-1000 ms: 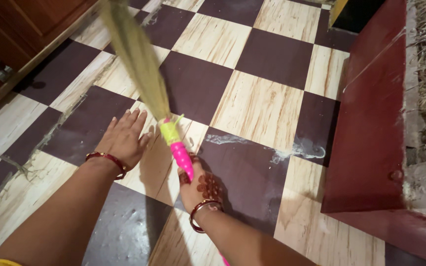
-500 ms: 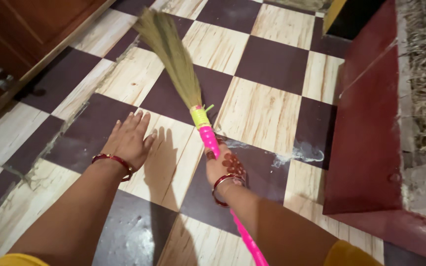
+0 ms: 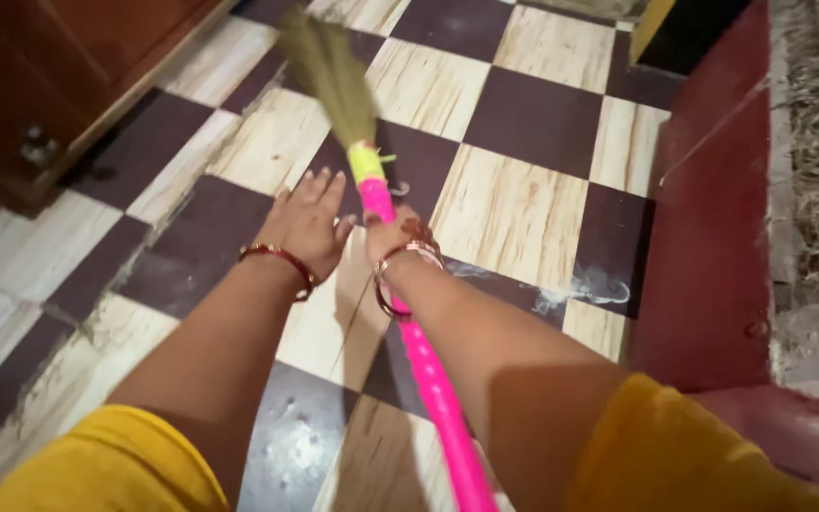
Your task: The person sweeps debris from a tiled floor toward a doorway using a grass broom.
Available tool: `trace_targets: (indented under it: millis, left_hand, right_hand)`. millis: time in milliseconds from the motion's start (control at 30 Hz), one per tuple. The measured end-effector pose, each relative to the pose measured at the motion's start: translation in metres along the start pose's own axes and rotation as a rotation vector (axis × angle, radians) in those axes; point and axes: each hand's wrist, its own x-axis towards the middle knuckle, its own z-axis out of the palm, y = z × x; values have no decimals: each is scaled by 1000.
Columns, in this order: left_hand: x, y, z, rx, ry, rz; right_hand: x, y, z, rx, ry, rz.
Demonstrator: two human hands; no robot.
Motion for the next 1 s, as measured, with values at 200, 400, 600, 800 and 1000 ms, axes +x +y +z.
trace_targets:
  millis: [200,400,600,800,1000]
  left_hand:
    - [7,-5,-30,9,-1,-123]
    - [36,-16,-74,120,-75,-161]
    - [54,-44,-88,178,52,-27]
    - [67,-76,-59,206,-98,23]
    - [91,-75,12,78,-90,77]
  right_hand:
    - [21,-37,20,248,-37,73]
    - [26,-65,20,338,-81,104]
    - [32,-58,34,153,-41,110]
    - [49,-40,43,-35,20,116]
    - [48,-32,7,-201,-80,0]
